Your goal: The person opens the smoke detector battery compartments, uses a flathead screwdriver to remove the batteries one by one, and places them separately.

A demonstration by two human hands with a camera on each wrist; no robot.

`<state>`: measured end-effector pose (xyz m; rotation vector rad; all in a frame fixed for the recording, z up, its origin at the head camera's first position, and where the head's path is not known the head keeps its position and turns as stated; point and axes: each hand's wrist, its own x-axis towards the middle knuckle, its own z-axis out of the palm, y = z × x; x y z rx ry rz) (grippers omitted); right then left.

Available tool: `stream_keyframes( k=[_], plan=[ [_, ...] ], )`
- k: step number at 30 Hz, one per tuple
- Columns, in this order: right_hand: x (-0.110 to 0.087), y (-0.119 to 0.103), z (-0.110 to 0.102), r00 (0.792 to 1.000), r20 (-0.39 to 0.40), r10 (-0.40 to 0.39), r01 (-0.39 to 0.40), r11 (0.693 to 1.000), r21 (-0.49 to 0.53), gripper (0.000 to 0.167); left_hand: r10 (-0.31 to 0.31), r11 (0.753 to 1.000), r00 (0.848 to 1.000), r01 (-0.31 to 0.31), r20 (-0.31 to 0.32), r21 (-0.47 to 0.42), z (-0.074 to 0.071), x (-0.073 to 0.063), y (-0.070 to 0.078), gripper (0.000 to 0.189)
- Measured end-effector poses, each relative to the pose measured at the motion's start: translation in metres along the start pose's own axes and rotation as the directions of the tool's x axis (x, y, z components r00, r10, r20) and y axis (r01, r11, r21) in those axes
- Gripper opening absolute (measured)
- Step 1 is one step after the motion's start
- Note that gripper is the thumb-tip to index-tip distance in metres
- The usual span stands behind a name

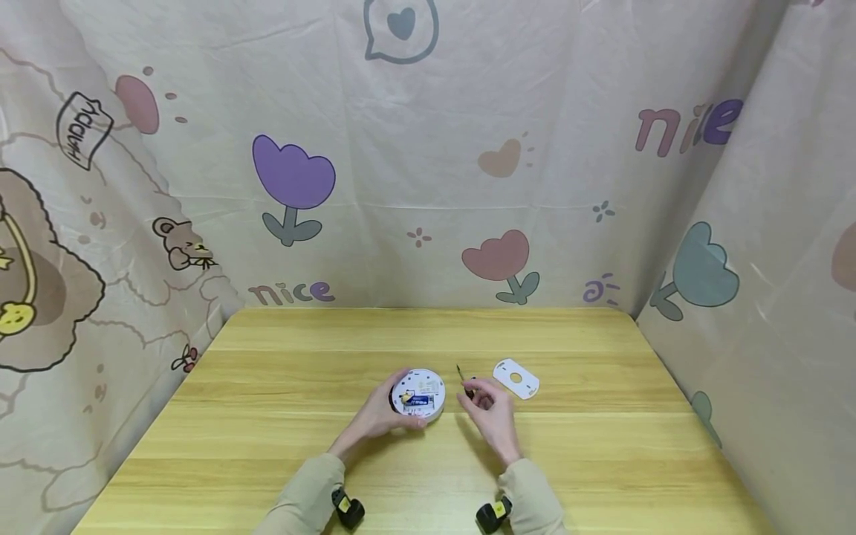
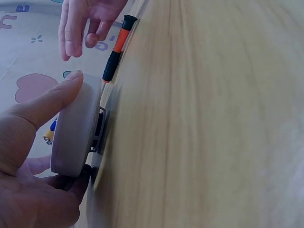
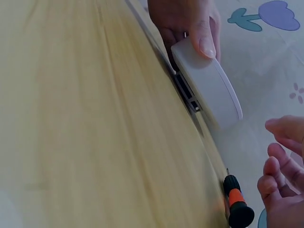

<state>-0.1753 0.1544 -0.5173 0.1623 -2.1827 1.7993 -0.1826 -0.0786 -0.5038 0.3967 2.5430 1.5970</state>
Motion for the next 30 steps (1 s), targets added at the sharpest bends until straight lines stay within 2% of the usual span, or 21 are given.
stream_keyframes(
  k=[5, 11, 22, 25, 30],
  plan=[
    [-0.001, -0.004, 0.004, 0.998, 0.061, -0.001, 0.004, 0.998, -0.057, 0.027, -0.002, 1.000, 1.000, 0.001, 0.001, 0.012, 0.000, 0.000, 0.000, 0.110],
    [0.000, -0.007, 0.009, 0.991, 0.124, 0.046, -0.033, 0.994, -0.105, 0.028, 0.011, 1.000, 1.000, -0.011, 0.005, 0.013, 0.000, 0.000, 0.000, 0.110],
    [0.004, -0.012, 0.022, 0.980, 0.198, 0.010, 0.004, 0.998, -0.070, 0.026, 0.027, 0.999, 1.000, -0.027, 0.006, 0.018, -0.001, 0.001, -0.001, 0.108],
    [0.006, -0.012, 0.026, 0.974, 0.226, -0.019, 0.034, 0.997, -0.065, 0.025, 0.036, 0.999, 0.999, -0.036, 0.002, 0.029, -0.001, 0.001, -0.001, 0.108],
    [0.009, -0.012, 0.030, 0.964, 0.263, -0.037, 0.069, 0.991, -0.116, 0.024, 0.037, 0.999, 0.999, -0.037, 0.003, 0.030, -0.002, 0.002, 0.000, 0.109]
  ],
)
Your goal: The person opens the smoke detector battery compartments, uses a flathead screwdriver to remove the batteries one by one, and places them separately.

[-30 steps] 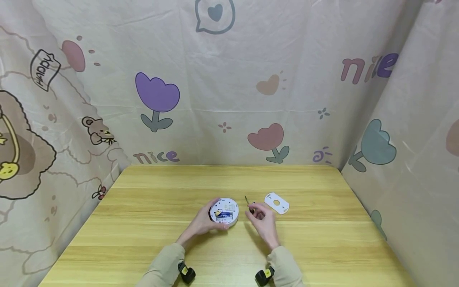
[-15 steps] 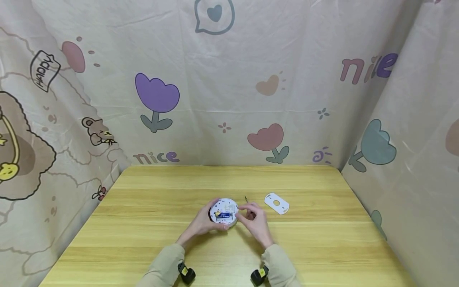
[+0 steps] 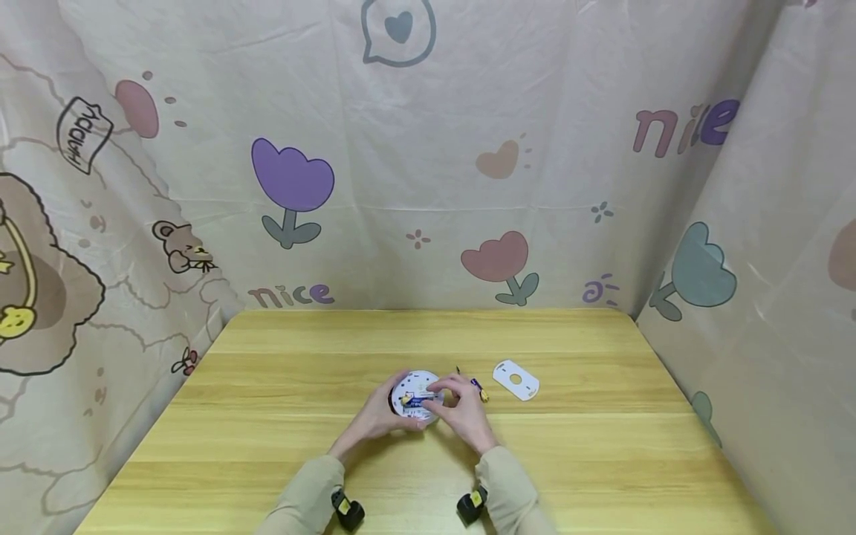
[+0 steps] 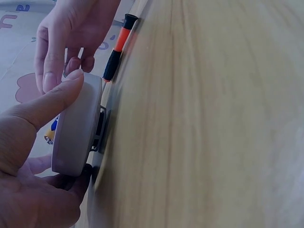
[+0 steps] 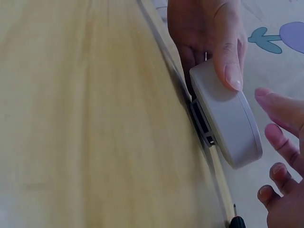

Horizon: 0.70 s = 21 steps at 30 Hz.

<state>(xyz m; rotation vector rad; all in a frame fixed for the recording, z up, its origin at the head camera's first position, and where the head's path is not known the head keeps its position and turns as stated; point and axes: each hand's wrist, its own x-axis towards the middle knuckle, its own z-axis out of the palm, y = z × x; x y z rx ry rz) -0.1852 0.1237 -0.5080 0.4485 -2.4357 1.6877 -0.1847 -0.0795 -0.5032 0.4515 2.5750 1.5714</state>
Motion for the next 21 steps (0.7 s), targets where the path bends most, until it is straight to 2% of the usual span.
stream_keyframes(
  k=[8, 13, 21],
  plan=[
    [0.012, -0.002, 0.001, 0.995, 0.072, -0.067, 0.077, 0.987, -0.143, 0.023, 0.002, 1.000, 1.000, -0.002, 0.008, 0.007, -0.001, 0.000, 0.000, 0.108],
    [0.017, 0.000, 0.001, 0.988, 0.135, -0.074, 0.107, 0.960, -0.260, 0.023, 0.020, 1.000, 1.000, -0.020, 0.022, 0.022, -0.002, 0.000, 0.000, 0.109],
    [0.023, -0.004, 0.000, 0.977, 0.196, -0.088, 0.152, 0.927, -0.343, 0.025, 0.023, 0.999, 0.999, -0.024, 0.028, 0.024, -0.002, 0.000, 0.000, 0.110]
  ],
)
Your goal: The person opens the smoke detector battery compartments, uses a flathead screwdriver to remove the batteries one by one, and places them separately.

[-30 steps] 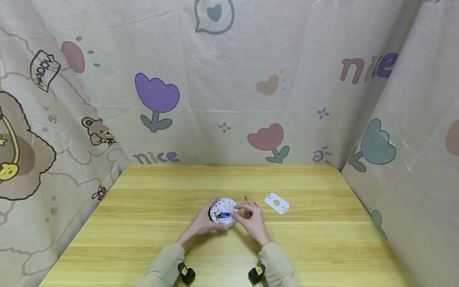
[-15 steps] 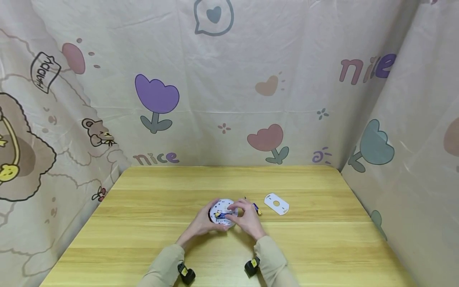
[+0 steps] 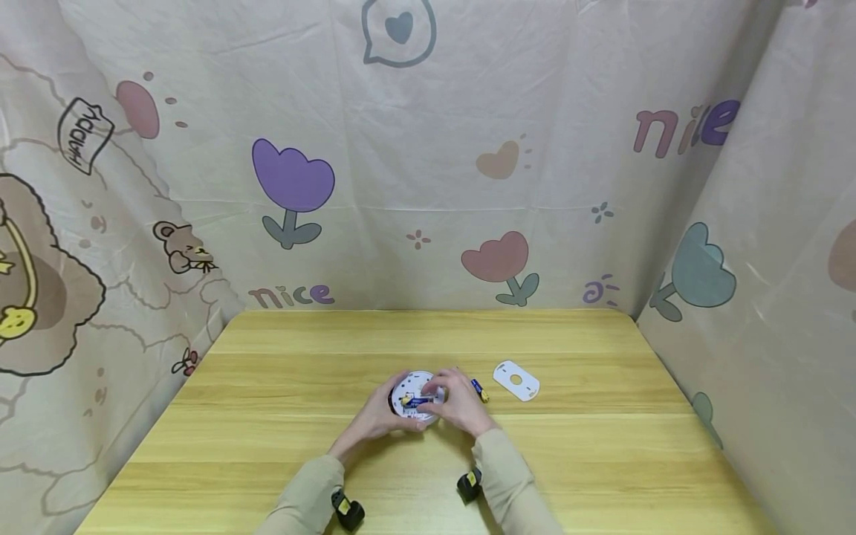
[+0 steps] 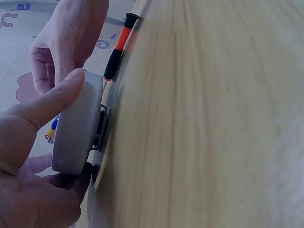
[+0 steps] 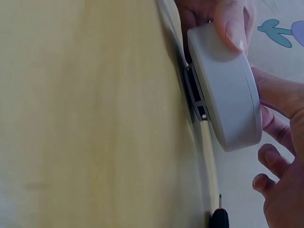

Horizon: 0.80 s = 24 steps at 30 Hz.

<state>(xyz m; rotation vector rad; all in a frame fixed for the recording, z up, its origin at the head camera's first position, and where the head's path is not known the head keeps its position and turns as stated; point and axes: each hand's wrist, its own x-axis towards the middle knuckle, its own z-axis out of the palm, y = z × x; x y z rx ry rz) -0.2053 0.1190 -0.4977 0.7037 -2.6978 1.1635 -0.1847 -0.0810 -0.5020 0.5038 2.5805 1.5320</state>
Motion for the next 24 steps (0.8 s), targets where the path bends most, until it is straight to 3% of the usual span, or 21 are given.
stream_keyframes(
  k=[11, 24],
  plan=[
    [0.011, 0.001, -0.001, 0.993, 0.071, -0.097, 0.106, 0.984, -0.144, 0.025, -0.008, 1.000, 1.000, 0.008, 0.000, -0.018, 0.000, 0.001, 0.000, 0.109],
    [0.006, 0.000, -0.001, 0.974, 0.072, -0.213, 0.221, 0.967, -0.127, 0.013, -0.011, 1.000, 1.000, 0.011, 0.004, -0.014, 0.000, 0.001, 0.001, 0.109]
  ],
)
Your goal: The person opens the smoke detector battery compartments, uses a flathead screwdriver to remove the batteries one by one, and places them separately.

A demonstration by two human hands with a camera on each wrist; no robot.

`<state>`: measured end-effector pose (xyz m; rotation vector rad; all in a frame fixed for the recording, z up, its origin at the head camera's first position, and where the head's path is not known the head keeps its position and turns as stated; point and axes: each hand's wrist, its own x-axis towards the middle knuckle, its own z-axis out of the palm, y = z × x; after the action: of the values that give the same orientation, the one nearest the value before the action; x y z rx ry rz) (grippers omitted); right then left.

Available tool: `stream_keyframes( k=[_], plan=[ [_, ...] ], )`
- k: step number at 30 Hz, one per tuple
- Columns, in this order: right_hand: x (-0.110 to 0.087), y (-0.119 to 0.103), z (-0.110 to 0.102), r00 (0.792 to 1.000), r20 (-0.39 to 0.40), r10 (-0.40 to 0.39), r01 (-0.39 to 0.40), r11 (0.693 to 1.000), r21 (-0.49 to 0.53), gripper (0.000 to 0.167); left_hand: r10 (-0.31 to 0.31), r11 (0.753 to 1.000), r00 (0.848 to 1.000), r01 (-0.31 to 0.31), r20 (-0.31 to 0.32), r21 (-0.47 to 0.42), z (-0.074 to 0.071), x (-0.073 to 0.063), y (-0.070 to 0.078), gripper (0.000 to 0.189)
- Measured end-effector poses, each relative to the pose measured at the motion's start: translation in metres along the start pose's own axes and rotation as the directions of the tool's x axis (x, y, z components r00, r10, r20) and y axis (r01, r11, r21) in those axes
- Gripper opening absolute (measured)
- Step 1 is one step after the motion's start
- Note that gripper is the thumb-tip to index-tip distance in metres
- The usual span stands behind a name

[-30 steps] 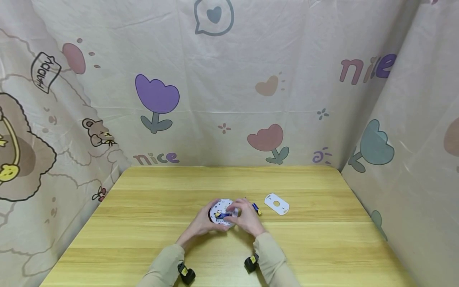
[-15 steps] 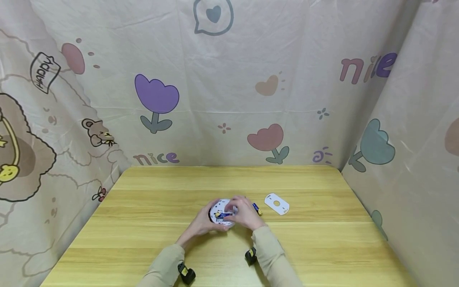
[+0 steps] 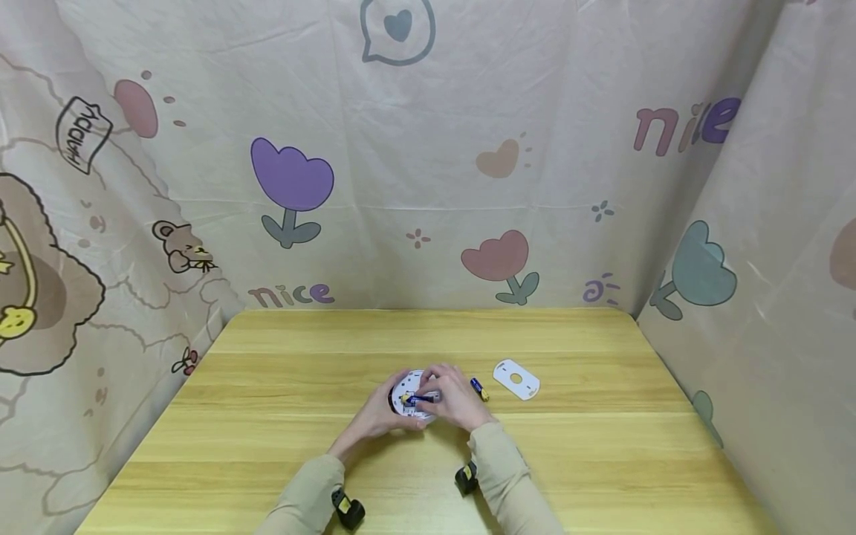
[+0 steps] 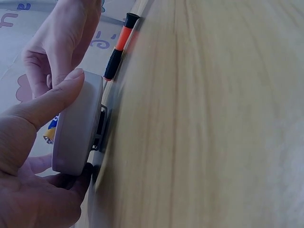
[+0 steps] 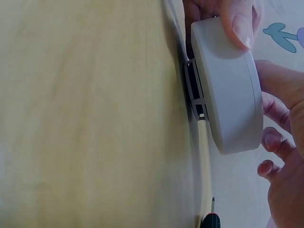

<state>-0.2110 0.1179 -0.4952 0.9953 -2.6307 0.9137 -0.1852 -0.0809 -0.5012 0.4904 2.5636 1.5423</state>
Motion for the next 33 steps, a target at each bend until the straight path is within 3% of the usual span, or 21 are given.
stream_keyframes(
  k=[7, 17, 24, 33],
  plan=[
    [-0.001, -0.003, -0.001, 1.000, -0.008, -0.011, 0.011, 1.000, -0.012, 0.012, 0.009, 1.000, 1.000, -0.009, 0.002, 0.004, 0.000, 0.000, -0.002, 0.109],
    [-0.007, -0.007, -0.002, 0.996, -0.013, 0.084, -0.083, 0.995, 0.049, 0.010, -0.017, 1.000, 1.000, 0.017, 0.004, -0.024, 0.000, 0.001, -0.003, 0.111],
    [-0.012, -0.010, -0.003, 0.994, -0.062, 0.089, -0.087, 0.996, 0.034, 0.014, -0.007, 1.000, 1.000, 0.007, -0.009, -0.001, 0.000, 0.001, -0.001, 0.109],
    [-0.017, -0.011, 0.000, 0.980, -0.139, 0.140, -0.122, 0.984, 0.128, 0.013, -0.015, 1.000, 1.000, 0.015, -0.014, 0.001, 0.000, 0.000, 0.001, 0.110]
  ],
)
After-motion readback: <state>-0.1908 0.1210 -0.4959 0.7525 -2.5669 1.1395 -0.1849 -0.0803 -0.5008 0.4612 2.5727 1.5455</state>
